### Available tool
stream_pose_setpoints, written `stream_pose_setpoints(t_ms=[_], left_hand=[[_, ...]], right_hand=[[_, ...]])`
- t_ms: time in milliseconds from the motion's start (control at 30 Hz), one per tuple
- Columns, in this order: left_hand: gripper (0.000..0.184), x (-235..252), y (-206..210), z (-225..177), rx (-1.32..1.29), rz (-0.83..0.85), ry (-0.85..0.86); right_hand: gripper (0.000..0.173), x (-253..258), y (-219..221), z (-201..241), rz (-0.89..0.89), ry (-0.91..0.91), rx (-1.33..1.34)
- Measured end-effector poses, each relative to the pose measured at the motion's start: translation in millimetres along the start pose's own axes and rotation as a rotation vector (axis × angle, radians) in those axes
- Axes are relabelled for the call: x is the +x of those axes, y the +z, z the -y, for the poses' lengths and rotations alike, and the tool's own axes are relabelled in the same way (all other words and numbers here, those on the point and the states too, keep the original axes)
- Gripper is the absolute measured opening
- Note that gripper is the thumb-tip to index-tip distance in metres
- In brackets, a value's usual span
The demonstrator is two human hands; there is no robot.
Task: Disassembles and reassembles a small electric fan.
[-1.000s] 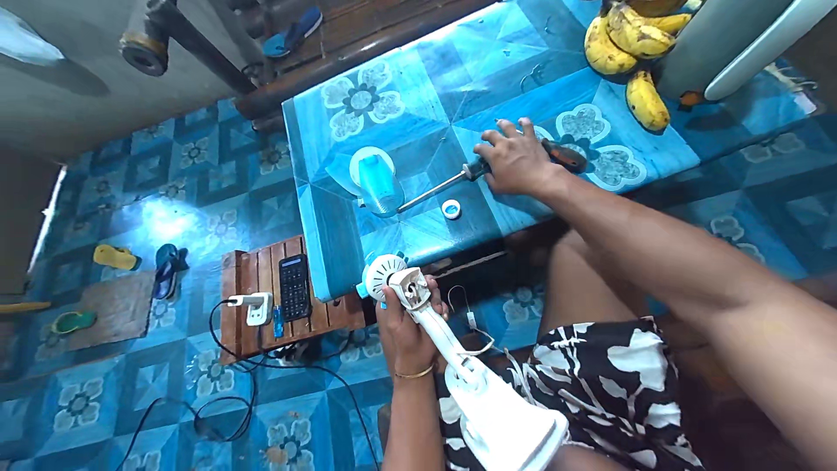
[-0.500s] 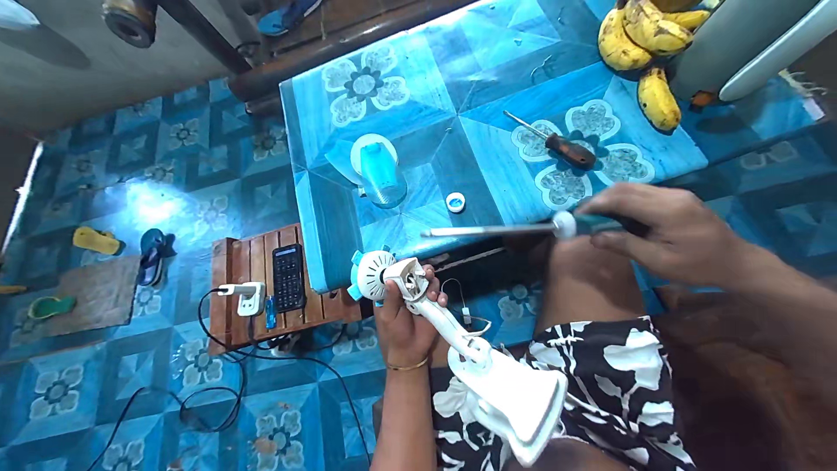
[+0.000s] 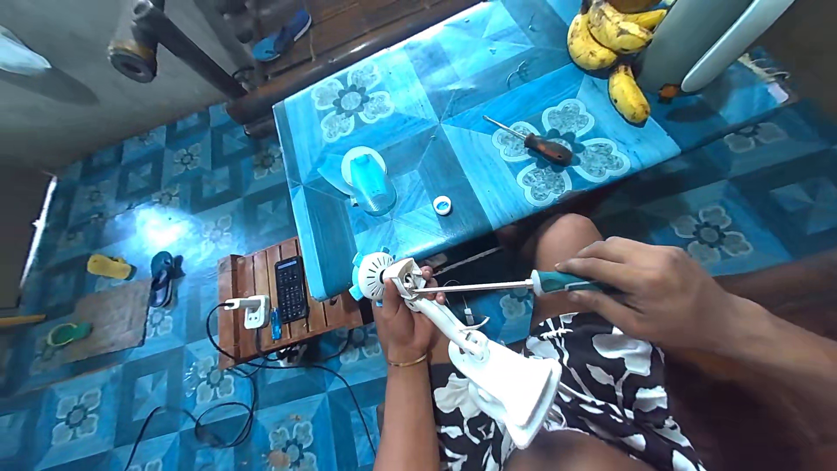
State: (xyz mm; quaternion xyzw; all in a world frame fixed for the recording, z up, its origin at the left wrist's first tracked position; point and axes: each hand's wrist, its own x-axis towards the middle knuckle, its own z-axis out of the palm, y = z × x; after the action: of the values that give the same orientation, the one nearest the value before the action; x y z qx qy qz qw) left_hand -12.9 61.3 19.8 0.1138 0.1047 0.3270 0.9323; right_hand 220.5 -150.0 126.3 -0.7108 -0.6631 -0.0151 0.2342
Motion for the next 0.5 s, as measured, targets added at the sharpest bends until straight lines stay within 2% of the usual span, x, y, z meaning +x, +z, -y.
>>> stream_pose_setpoints(t_ms=[500], left_hand=[[0.042,-1.5,0.6,-0.9,-0.023,0.030,0.012]], right_hand=[[0.037,-2.0,9.2,-6.0,0.010,0.026,0.050]])
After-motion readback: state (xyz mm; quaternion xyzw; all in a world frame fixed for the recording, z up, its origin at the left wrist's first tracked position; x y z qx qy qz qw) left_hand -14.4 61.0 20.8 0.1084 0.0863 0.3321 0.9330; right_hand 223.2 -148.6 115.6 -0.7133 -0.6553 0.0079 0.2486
